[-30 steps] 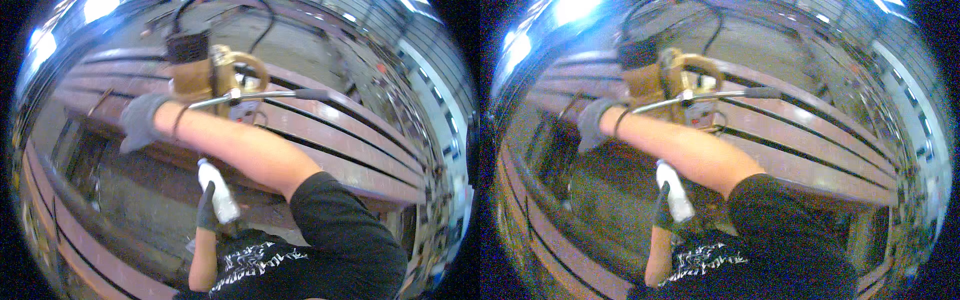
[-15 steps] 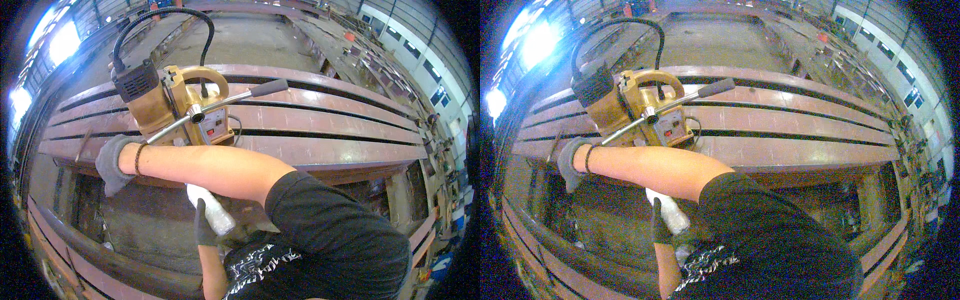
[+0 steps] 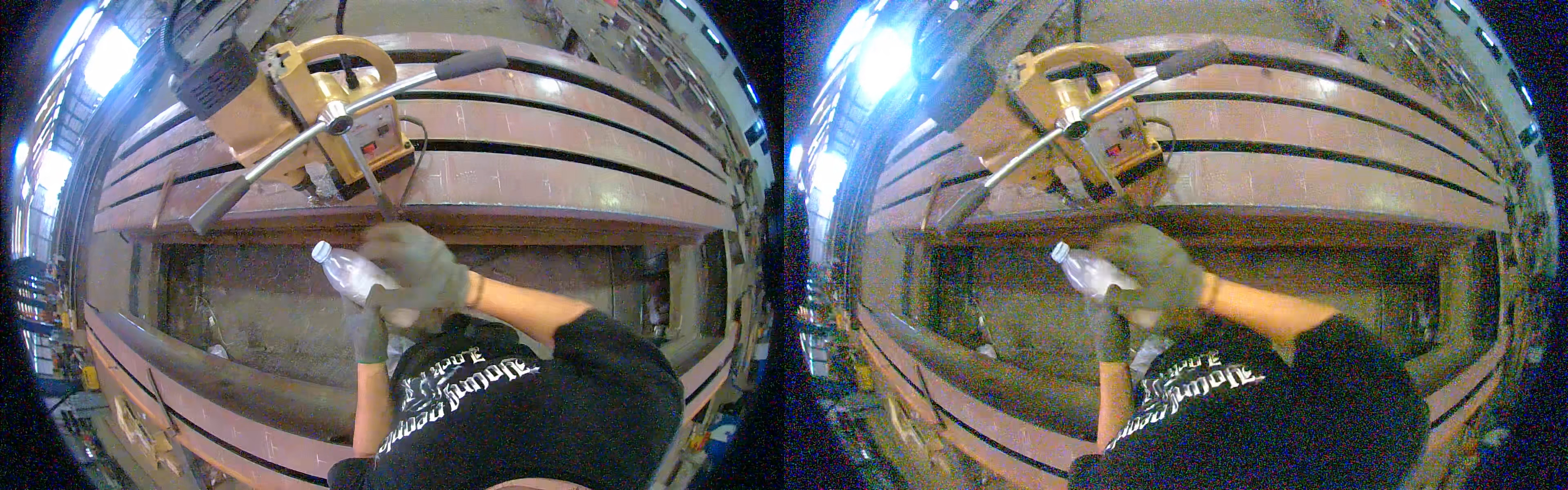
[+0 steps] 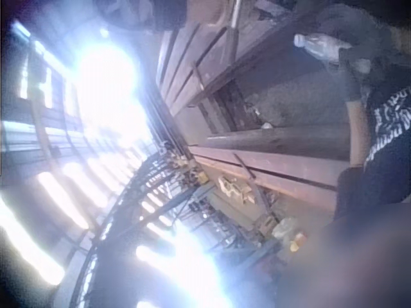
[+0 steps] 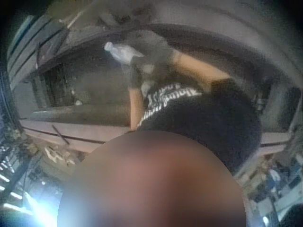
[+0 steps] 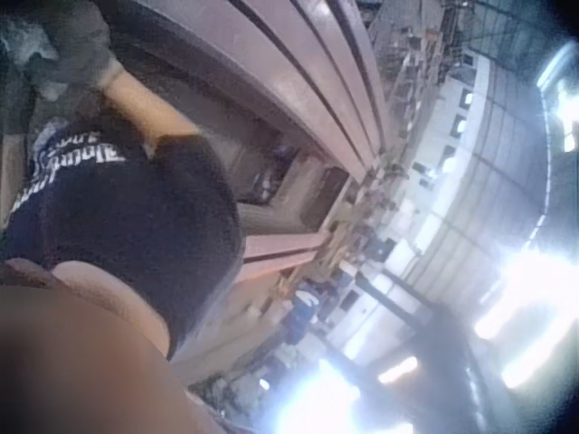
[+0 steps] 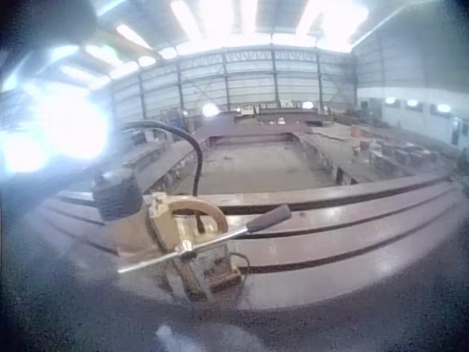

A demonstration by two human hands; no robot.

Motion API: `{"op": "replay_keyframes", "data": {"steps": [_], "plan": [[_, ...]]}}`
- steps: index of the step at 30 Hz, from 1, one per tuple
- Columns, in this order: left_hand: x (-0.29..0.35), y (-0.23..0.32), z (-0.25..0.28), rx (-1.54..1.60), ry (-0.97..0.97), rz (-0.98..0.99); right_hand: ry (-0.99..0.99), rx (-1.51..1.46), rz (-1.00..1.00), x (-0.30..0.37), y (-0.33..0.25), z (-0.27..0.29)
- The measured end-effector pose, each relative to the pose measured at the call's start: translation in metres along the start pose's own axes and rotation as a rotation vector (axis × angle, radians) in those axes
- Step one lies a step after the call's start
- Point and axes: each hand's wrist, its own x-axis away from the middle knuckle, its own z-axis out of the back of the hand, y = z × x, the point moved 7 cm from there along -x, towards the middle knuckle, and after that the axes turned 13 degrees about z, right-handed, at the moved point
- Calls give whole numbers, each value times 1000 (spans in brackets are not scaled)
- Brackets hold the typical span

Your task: The person drills holes into long metal beams using a handheld drill while applying liquid from a squeeze bottle to the drilling area. The person moves the drill along the beam and repositions the bottle repeatedly to continue the process.

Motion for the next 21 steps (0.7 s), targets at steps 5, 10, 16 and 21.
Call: {"op": "replay_keyframes", "data": {"steps": [5, 10, 16, 21], "plan": [[17, 28, -79, -131, -111, 86, -184, -350, -603, 112, 32, -9], [-10, 10, -126, -395, -330, 14, 243, -153, -722, 166, 76, 12], [-42, -144, -57, -938, -347, 367, 187, -223, -1019, 187, 92, 53], [-45, -186, -39, -1069, -348, 468, -108, -284, -1039, 200, 105, 36]]}}
